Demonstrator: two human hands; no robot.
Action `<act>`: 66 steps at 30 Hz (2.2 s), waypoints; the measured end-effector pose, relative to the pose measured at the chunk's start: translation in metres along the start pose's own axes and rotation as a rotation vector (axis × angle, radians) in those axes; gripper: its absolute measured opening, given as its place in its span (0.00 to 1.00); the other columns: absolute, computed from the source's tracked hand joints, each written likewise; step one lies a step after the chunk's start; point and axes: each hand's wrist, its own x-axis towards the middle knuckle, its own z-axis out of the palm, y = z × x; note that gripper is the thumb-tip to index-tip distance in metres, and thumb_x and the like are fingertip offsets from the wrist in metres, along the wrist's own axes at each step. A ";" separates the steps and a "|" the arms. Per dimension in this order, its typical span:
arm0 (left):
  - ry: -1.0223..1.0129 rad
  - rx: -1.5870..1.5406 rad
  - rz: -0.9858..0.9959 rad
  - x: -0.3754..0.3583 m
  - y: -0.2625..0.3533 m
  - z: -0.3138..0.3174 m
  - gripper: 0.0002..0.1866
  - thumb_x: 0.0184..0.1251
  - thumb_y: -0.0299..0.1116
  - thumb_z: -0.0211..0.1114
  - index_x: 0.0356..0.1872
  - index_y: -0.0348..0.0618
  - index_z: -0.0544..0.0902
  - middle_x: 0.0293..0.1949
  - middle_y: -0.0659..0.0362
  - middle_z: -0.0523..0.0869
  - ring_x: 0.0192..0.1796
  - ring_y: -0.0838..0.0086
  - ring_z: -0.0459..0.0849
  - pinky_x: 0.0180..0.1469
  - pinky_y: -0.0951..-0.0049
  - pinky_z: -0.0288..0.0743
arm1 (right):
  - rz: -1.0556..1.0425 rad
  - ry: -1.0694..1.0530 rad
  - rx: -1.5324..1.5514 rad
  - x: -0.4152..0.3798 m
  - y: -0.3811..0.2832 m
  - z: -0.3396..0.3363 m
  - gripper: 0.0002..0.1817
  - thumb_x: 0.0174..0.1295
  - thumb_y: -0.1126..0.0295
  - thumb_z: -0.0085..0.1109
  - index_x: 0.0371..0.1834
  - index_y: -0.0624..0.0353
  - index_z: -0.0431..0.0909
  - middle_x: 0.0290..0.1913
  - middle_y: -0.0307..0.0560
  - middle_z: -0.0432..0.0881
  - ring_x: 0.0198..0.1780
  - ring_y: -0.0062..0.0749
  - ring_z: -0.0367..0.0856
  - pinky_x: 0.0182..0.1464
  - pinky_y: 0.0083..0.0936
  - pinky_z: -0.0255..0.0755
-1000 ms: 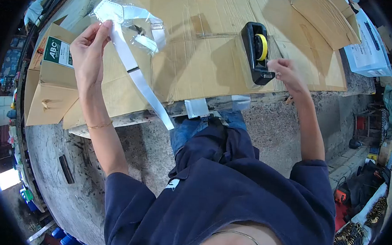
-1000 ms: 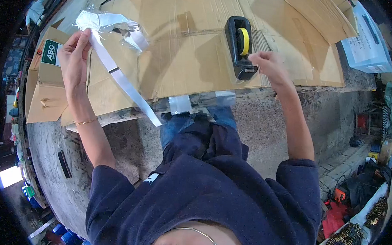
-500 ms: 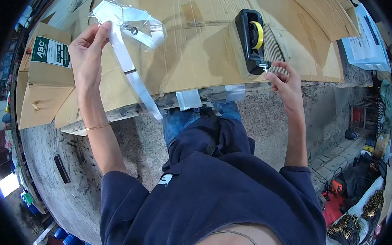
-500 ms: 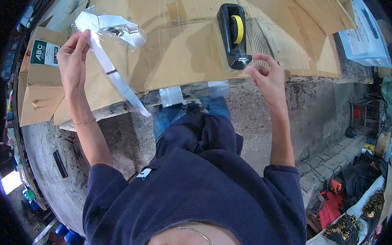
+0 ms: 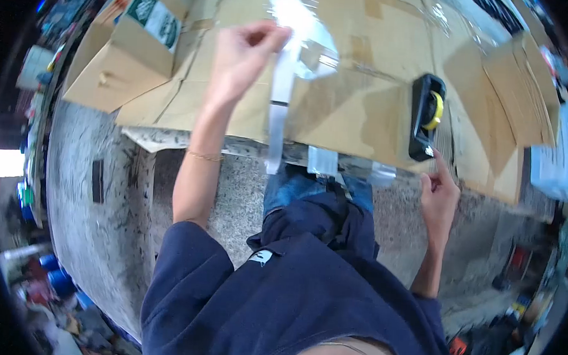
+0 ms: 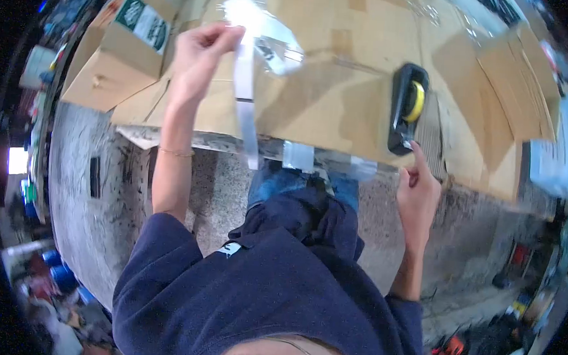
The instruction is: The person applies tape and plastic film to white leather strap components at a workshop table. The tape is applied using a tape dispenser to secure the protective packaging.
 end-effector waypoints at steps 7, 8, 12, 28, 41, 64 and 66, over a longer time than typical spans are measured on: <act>0.006 -0.084 -0.013 -0.010 0.013 0.016 0.11 0.63 0.31 0.68 0.35 0.29 0.86 0.29 0.61 0.86 0.32 0.82 0.80 0.37 0.81 0.73 | -0.303 0.073 0.721 0.066 -0.123 0.039 0.08 0.59 0.80 0.63 0.41 0.64 0.78 0.35 0.38 0.82 0.37 0.17 0.79 0.42 0.14 0.73; 0.015 -0.097 0.007 -0.011 0.014 0.018 0.11 0.62 0.32 0.67 0.35 0.30 0.86 0.28 0.61 0.85 0.31 0.83 0.79 0.34 0.82 0.72 | -0.355 0.030 0.801 0.076 -0.138 0.051 0.07 0.59 0.80 0.63 0.40 0.65 0.78 0.34 0.39 0.82 0.36 0.16 0.78 0.41 0.12 0.72; 0.072 -0.094 0.024 -0.019 0.021 0.019 0.12 0.62 0.32 0.67 0.33 0.29 0.85 0.24 0.59 0.85 0.27 0.84 0.78 0.29 0.80 0.72 | -0.390 -0.071 0.900 0.104 -0.165 0.087 0.05 0.59 0.80 0.62 0.37 0.65 0.78 0.33 0.40 0.83 0.33 0.13 0.76 0.35 0.11 0.69; 0.129 -0.038 0.033 -0.022 0.022 0.031 0.11 0.60 0.30 0.64 0.31 0.28 0.85 0.21 0.52 0.85 0.24 0.78 0.81 0.29 0.75 0.74 | -0.261 -0.034 0.879 0.105 -0.169 0.096 0.05 0.59 0.79 0.62 0.38 0.66 0.80 0.30 0.38 0.83 0.29 0.12 0.73 0.32 0.11 0.66; 0.154 0.092 0.137 -0.027 0.028 0.034 0.10 0.61 0.29 0.63 0.30 0.28 0.84 0.23 0.46 0.85 0.26 0.68 0.86 0.31 0.71 0.77 | -0.248 -0.078 0.743 0.105 -0.164 0.094 0.10 0.62 0.75 0.59 0.45 0.67 0.84 0.31 0.42 0.85 0.31 0.15 0.77 0.36 0.15 0.71; 0.034 -0.277 0.056 -0.012 0.036 0.023 0.11 0.63 0.31 0.66 0.30 0.31 0.84 0.21 0.63 0.81 0.25 0.85 0.73 0.27 0.79 0.66 | -0.398 -0.508 0.718 0.163 -0.173 0.063 0.12 0.59 0.66 0.68 0.36 0.67 0.85 0.29 0.36 0.83 0.30 0.14 0.73 0.34 0.17 0.68; 0.028 -0.202 0.064 -0.013 0.039 0.022 0.10 0.62 0.31 0.67 0.30 0.31 0.84 0.22 0.64 0.81 0.25 0.86 0.73 0.27 0.80 0.66 | -0.389 -0.508 0.730 0.168 -0.166 0.063 0.13 0.59 0.66 0.68 0.36 0.67 0.85 0.29 0.36 0.83 0.30 0.14 0.73 0.35 0.17 0.68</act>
